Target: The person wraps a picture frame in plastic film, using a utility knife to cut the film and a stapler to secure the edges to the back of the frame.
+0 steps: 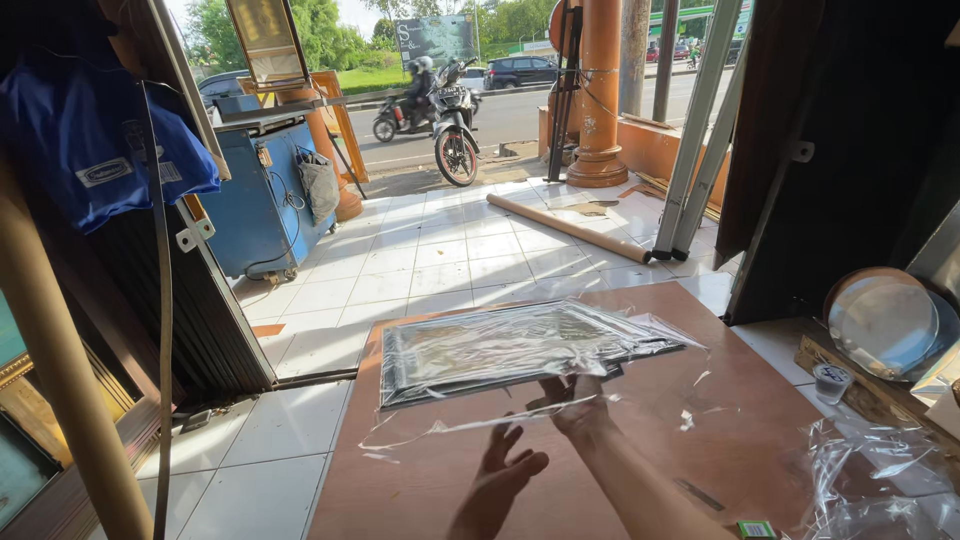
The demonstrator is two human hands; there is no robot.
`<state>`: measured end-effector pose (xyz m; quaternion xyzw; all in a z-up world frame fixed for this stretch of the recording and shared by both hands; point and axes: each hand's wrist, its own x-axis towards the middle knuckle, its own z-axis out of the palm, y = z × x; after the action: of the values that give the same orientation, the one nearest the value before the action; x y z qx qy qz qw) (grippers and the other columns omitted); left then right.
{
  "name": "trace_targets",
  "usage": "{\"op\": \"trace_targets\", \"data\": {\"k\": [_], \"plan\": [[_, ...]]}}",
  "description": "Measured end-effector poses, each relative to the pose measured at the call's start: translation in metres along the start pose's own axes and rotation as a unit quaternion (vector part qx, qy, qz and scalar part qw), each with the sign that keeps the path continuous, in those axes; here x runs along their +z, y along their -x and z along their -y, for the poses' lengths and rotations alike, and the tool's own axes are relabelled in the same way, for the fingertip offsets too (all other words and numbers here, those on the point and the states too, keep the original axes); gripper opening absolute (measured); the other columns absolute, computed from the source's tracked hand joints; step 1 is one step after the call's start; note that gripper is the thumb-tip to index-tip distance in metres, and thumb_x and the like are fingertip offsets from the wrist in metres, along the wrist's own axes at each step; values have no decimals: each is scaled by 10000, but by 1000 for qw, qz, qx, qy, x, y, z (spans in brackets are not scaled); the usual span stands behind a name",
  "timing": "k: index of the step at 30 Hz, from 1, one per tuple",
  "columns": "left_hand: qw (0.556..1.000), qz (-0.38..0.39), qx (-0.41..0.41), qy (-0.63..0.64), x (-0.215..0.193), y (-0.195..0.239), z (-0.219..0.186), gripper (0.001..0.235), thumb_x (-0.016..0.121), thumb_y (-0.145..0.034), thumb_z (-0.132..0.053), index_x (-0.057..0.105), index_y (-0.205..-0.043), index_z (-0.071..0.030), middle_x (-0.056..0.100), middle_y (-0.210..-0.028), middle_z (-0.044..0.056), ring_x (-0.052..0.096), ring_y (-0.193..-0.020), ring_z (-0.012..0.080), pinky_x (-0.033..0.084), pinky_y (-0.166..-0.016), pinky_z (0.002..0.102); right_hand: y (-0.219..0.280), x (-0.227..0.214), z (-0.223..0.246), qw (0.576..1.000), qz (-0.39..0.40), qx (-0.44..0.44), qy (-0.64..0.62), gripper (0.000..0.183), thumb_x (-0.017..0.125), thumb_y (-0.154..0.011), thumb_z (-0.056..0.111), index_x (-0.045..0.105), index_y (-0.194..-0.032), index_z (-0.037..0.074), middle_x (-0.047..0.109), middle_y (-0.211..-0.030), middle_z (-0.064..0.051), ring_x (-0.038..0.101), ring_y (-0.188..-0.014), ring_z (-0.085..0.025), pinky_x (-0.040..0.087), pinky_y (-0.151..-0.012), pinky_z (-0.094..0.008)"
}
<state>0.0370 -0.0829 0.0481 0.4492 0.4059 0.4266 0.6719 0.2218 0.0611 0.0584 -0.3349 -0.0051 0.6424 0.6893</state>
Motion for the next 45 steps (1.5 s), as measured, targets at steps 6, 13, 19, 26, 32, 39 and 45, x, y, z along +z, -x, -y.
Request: {"op": "trace_targets", "data": {"k": [6, 13, 19, 26, 32, 39, 45], "plan": [[813, -380, -58, 438, 50, -70, -48, 423, 901, -960, -244, 698, -1247, -11, 759, -1013, 167, 739, -740, 322, 611, -544, 440, 9, -41, -49, 990, 131, -59, -14, 78, 723, -1051, 271, 680, -1057, 206, 657, -1151, 10, 621, -955, -241, 439, -602, -300], [843, -374, -49, 383, -99, -180, 63, 149, 827, -780, -113, 708, -855, -165, 762, -780, 51, 711, -609, 234, 492, -443, 393, 11, -100, 38, 997, 66, -6, -43, 452, 594, -1016, -133, 360, -880, 229, 782, -1504, -40, 738, -1364, -272, 221, -372, -221], [917, -241, -3, 318, -161, -126, 127, 108, 803, -962, -111, 706, -931, -149, 663, -759, -7, 583, -603, 127, 462, -523, 249, -14, -130, 83, 971, -96, 67, 208, 1292, 719, -667, 904, 584, -1600, 19, 652, -1278, -200, 645, -1097, -424, 530, -1038, -642], [935, -206, -68, 281, -202, -117, 162, 143, 806, -924, -199, 777, -996, -79, 782, -849, 117, 702, -681, 306, 546, -583, 436, -49, -185, 46, 942, -164, 68, 285, 422, 1013, -793, 363, 820, -1090, 134, 774, -1056, -66, 484, -514, -169, 396, -508, -379], [936, -257, -139, 199, -210, -190, 164, 349, 866, -934, -182, 690, -1173, 3, 680, -860, 145, 582, -681, 255, 456, -611, 433, -94, -257, -21, 973, -215, -1, 87, 201, 911, -941, 132, 754, -1060, 94, 797, -990, -165, 768, -863, -382, 652, -763, -689], [780, -537, -99, -306, -178, -110, 151, 808, 795, -916, -474, 493, -1629, -242, 545, -1613, 205, 526, -1428, 492, 427, -1170, 646, -63, -272, -134, 962, -228, 26, 145, 478, 985, -908, 233, 521, -805, 186, 390, -594, -51, 410, -446, -248, 457, -415, -503], [725, -435, -17, -533, -208, -52, 233, 774, 846, -841, -502, 593, -1563, -379, 465, -1780, 58, 385, -1658, 352, 339, -1302, 601, 71, -178, -104, 764, 41, 278, 580, 475, 926, -1017, 370, 616, -1134, 29, 955, -1183, -91, 410, -551, -74, 498, -496, -267]]}}
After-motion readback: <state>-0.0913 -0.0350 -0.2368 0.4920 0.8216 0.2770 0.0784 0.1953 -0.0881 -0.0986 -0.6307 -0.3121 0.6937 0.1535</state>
